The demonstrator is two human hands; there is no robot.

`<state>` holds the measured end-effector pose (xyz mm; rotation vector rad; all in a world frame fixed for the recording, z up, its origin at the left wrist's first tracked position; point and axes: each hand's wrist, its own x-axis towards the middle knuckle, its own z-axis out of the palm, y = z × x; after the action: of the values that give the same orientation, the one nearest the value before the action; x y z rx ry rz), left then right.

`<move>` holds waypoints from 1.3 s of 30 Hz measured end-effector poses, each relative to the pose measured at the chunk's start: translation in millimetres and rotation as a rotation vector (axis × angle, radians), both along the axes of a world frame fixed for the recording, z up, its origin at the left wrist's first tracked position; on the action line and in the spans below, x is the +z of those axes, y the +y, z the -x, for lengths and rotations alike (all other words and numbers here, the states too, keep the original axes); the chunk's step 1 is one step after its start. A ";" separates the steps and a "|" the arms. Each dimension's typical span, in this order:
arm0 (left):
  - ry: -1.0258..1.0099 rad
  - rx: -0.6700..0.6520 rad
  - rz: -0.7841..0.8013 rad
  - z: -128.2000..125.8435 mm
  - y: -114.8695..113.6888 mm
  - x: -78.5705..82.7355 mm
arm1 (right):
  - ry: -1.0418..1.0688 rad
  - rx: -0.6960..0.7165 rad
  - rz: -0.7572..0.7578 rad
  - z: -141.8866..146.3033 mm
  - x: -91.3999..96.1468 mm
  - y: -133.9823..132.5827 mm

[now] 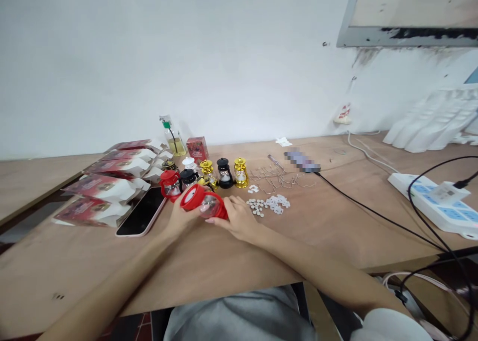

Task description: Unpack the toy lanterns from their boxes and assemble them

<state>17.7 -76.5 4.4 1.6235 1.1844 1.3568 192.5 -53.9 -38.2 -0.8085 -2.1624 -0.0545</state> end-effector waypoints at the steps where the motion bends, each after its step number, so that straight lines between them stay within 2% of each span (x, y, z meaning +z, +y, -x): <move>1: -0.025 -0.017 0.007 -3.8 -1.0 -2.8 | -0.032 0.027 -0.016 1.1 -0.5 -1.1; 4: -0.006 -0.084 -0.063 -12.2 -7.8 -4.3 | -0.005 0.121 -0.038 -1.1 2.7 -1.4; 7: 0.076 -0.093 -0.161 -14.6 -15.4 -2.6 | 0.238 0.136 -0.060 -7.9 9.3 -1.3; 9: 0.188 -0.079 -0.247 -13.9 -18.2 -4.2 | 0.327 0.149 -0.147 -10.6 12.1 -3.2; 12: 0.360 -0.070 -0.385 -11.9 -18.4 -10.9 | 0.246 0.204 -0.262 -9.0 12.8 -8.7; 14: 0.426 -0.068 -0.472 -10.5 -16.8 -15.7 | 0.185 0.233 -0.211 -6.0 12.6 -12.2; 17: 0.524 -0.035 -0.572 -8.2 -13.5 -20.2 | 0.134 0.292 0.016 -3.8 13.4 -13.8; 19: 0.586 -0.006 -0.589 -6.9 -11.7 -21.8 | 0.098 0.330 0.146 -4.7 14.1 -12.3; 21: 0.621 0.003 -0.583 -6.0 -10.6 -22.7 | 0.065 0.325 0.185 -6.7 13.8 -9.8; 24: 0.650 -0.009 -0.540 -5.5 -10.2 -22.8 | 0.020 0.264 0.064 -10.2 11.5 -5.3; 27: 0.733 -0.076 -0.500 -5.1 -11.0 -20.6 | -0.088 0.227 -0.156 -13.0 7.9 -0.1; 31: 0.920 -0.150 -0.523 -4.1 -12.2 -17.9 | -0.200 0.179 -0.451 -14.1 1.7 6.2; 35: 0.976 -0.126 -0.563 -2.8 -12.1 -19.0 | -0.210 0.204 -0.651 -12.5 -0.1 9.1; 39: 0.944 -0.150 -0.575 -2.7 -11.8 -20.3 | -0.186 0.278 -0.817 -12.9 7.1 9.0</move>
<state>20.4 -88.3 -15.9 2.8874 1.1537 0.8513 205.4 -44.8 -31.1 -0.0312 -2.1205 -0.8348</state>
